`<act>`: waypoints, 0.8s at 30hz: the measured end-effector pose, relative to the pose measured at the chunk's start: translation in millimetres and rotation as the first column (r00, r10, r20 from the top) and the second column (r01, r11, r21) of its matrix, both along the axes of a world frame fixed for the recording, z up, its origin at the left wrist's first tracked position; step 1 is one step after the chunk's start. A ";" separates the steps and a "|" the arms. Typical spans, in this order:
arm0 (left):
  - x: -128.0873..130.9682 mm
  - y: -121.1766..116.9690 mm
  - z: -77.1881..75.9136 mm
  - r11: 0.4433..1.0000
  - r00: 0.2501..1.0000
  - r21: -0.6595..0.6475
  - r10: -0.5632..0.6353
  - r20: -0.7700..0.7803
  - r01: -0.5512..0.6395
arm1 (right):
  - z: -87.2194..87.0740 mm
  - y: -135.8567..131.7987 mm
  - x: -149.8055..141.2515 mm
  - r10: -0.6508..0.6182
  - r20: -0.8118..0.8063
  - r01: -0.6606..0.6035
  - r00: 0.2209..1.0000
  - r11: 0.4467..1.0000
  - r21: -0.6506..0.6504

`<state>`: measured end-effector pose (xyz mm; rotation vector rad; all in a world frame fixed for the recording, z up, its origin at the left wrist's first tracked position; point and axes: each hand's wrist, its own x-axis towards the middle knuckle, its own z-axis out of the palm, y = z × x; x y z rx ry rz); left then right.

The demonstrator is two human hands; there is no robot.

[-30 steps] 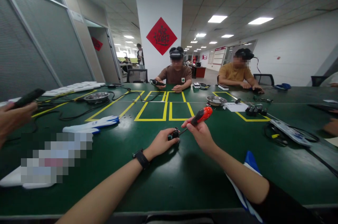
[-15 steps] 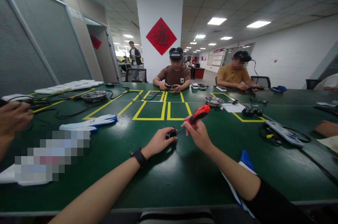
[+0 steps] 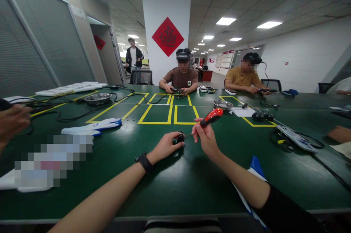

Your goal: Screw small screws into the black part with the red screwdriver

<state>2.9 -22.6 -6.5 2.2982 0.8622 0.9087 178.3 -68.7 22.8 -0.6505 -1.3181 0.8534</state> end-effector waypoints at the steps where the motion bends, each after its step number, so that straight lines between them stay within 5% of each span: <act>1: -0.1 0.3 -0.2 1.000 1.000 0.002 0.000 -0.002 0.000 | -1.0 -0.2 -0.2 -0.003 0.006 0.003 1.000 1.000 0.003; 16: 1.1 -1.3 1.5 0.999 0.999 -0.044 0.010 0.038 -0.008 | 0.0 -6.5 -2.4 -0.030 0.059 0.028 0.998 0.999 0.031; 24: 1.7 -2.7 3.2 0.997 0.997 -0.076 -0.003 0.075 0.009 | 9.5 -5.8 0.9 0.149 0.005 -0.148 0.989 0.987 -0.069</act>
